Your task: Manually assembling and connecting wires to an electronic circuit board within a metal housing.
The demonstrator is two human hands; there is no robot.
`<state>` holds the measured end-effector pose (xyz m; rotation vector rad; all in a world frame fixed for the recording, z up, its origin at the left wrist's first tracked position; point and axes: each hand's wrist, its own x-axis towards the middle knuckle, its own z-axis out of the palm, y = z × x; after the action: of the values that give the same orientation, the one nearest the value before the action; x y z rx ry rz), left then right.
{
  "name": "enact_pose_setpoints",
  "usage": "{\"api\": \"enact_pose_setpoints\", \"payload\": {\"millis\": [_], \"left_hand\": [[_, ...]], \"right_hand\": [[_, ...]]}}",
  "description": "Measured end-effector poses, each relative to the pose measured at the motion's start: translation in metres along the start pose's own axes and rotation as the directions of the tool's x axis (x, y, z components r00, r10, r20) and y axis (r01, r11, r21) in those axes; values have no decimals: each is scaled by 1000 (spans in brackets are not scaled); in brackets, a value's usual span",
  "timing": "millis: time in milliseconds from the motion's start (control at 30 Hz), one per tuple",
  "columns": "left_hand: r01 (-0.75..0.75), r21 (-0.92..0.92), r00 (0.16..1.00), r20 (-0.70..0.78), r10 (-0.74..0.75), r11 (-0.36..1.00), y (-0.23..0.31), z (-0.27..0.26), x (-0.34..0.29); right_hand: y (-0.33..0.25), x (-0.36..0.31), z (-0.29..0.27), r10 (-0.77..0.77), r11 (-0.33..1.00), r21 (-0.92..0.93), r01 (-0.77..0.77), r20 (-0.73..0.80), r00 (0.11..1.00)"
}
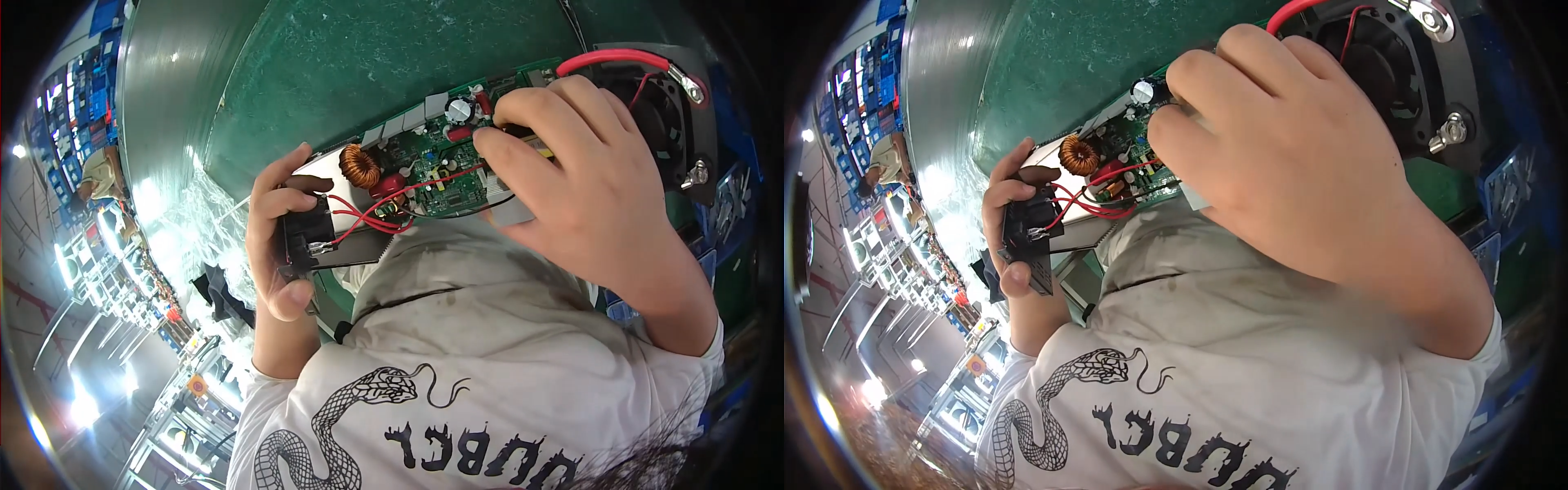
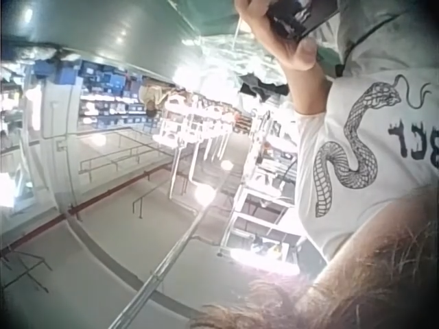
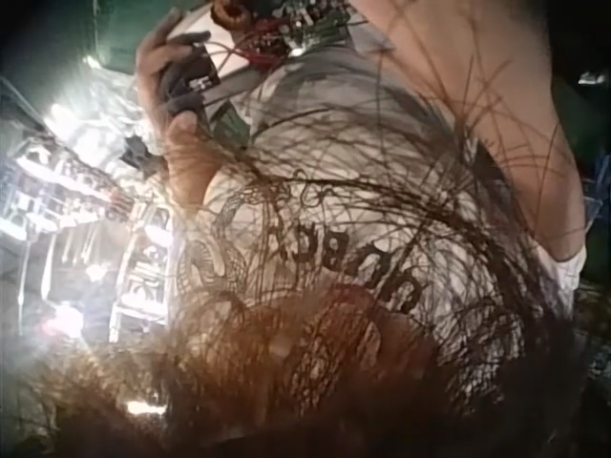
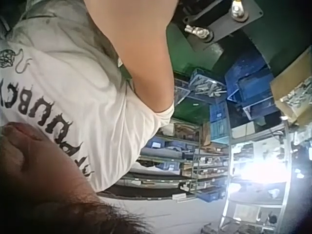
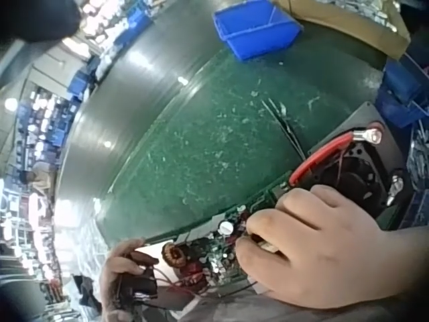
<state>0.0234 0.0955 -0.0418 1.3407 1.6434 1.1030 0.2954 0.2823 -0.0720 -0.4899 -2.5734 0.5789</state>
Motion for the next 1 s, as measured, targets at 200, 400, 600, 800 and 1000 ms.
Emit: {"api": "enact_pose_setpoints", "payload": {"millis": [200,400,600,800,1000], "left_hand": [[-7,2,999,-50,8,1000,-1,0,3],[-43,38,996,-71,45,998,3,4,8],[-26,20,990,-135,28,999,16,2,3],[-81,33,984,-155,86,996,18,11,8],[-87,85,976,-193,102,993,23,11,3]], "right_hand": [[-13,1,2,14,1000,-22,-13,48,999],[-28,9,6,-2,1000,-30,4,74,997],[-38,15,2,23,1000,-1,-23,77,997],[-44,23,-3,12,1000,-13,-11,79,997],[-47,29,-3,0,999,-33,4,124,992]]}}
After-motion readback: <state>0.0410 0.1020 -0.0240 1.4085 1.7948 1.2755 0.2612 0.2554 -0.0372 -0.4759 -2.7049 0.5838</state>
